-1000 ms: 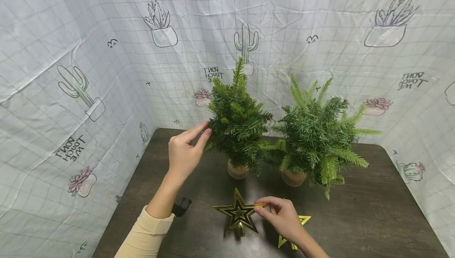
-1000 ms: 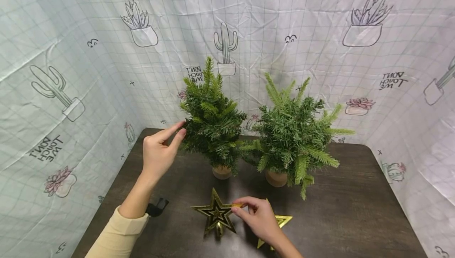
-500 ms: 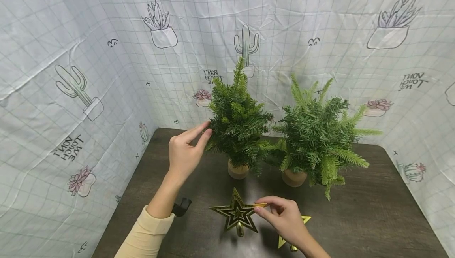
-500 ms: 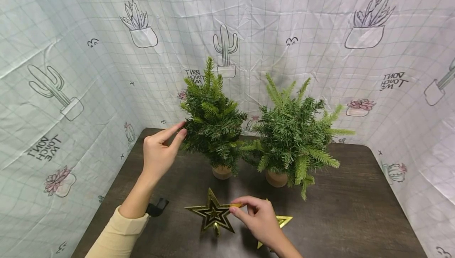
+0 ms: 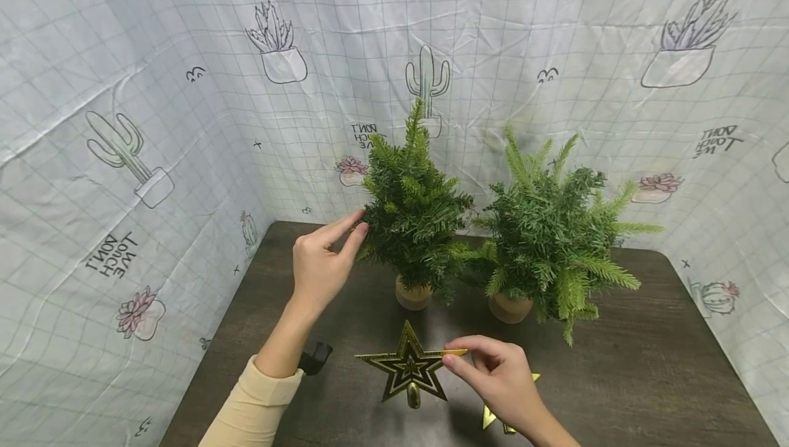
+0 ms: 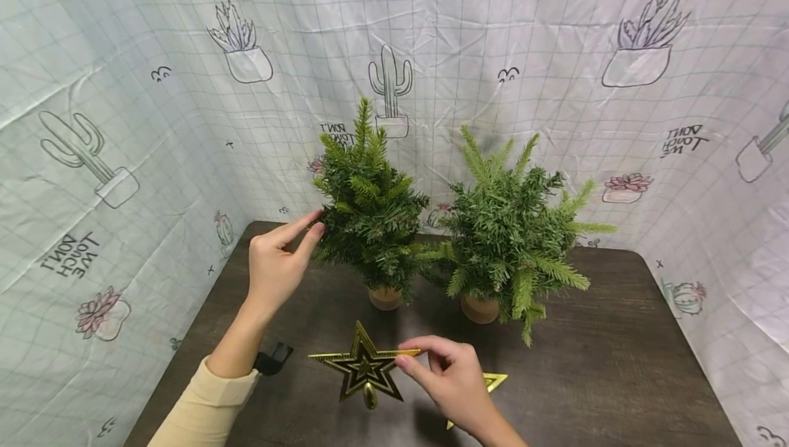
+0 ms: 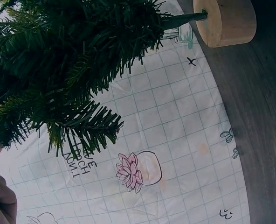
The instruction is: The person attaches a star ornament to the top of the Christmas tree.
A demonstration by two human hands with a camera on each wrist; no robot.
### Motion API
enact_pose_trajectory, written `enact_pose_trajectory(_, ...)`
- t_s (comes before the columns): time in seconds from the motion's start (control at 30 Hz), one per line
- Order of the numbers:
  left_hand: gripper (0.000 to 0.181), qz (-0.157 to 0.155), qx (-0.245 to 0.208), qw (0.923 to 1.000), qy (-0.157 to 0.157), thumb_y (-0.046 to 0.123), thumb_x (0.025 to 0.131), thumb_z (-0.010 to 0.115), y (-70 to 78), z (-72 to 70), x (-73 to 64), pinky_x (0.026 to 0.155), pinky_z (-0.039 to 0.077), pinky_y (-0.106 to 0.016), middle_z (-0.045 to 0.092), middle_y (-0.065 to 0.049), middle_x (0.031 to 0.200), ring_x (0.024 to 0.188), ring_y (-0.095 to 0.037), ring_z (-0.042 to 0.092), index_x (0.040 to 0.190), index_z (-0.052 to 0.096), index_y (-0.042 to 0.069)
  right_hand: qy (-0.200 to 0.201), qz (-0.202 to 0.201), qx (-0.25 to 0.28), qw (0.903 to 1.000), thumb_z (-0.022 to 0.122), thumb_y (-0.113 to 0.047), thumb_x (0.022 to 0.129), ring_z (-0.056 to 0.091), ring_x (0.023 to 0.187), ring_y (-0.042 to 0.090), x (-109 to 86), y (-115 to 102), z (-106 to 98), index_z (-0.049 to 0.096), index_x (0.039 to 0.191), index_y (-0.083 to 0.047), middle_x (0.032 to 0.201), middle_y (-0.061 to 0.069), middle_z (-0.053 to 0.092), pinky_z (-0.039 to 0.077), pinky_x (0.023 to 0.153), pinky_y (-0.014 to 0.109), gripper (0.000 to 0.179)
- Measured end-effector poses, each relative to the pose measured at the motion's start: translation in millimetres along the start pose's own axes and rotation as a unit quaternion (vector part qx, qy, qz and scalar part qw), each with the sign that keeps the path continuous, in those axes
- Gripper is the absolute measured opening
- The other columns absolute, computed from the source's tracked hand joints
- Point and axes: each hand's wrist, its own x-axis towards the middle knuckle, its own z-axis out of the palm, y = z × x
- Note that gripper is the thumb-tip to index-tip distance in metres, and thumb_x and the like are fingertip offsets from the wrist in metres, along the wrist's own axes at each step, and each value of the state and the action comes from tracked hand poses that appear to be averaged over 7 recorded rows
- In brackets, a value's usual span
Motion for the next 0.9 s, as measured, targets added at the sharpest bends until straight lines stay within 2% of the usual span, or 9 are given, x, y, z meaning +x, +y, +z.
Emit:
enact_pose_trajectory(0.27,0.028,0.002,-0.002,1.0,0.0,0.02,0.099,0.075,0.3,0.0,-0.5,0.039,0.025,-0.025,0.075,-0.005,0.118,0.037,-0.004,0.018,0.124,0.077,0.006,0.002,-0.008,0.003,1.0,0.078,0.009,0.087,0.024,0.042,0.007,8.0,-23,-2,0.078,0.104,-0.009,0.05,0.0,0.032,0.031,0.04,0.02,0.025)
enact_pose_trajectory(0.6,0.029,-0.001,-0.001,1.0,0.0,0.021,0.099,0.075,1.2,-0.9,-1.2,0.038,0.025,-0.024,0.075,-0.005,0.118,0.038,-0.004,0.023,0.125,0.077,0.008,0.007,-0.037,0.005,0.9993,0.077,0.015,0.085,0.022,0.041,0.012,18.5,-52,-6,0.078,0.108,-0.013,0.051,-0.001,0.03,0.03,0.04,0.019,0.036)
enact_pose_trajectory(0.73,0.029,-0.002,-0.004,1.0,0.001,0.02,0.098,0.075,1.0,-0.7,-1.6,0.038,0.025,-0.024,0.075,-0.004,0.119,0.038,-0.004,0.026,0.125,0.077,0.008,0.011,-0.048,0.007,0.9988,0.075,0.018,0.084,0.022,0.042,0.013,23.4,-63,-8,0.078,0.107,-0.01,0.051,-0.001,0.029,0.03,0.04,0.02,0.036)
enact_pose_trajectory(0.9,0.029,-0.005,-0.008,1.0,-0.002,0.02,0.098,0.075,1.3,-0.8,-1.7,0.038,0.025,-0.024,0.075,-0.004,0.119,0.037,-0.003,0.023,0.125,0.077,0.008,0.016,-0.064,0.008,0.9978,0.075,0.021,0.083,0.021,0.042,0.013,30.0,-72,-10,0.077,0.106,-0.006,0.052,-0.002,0.03,0.029,0.039,0.019,0.036)
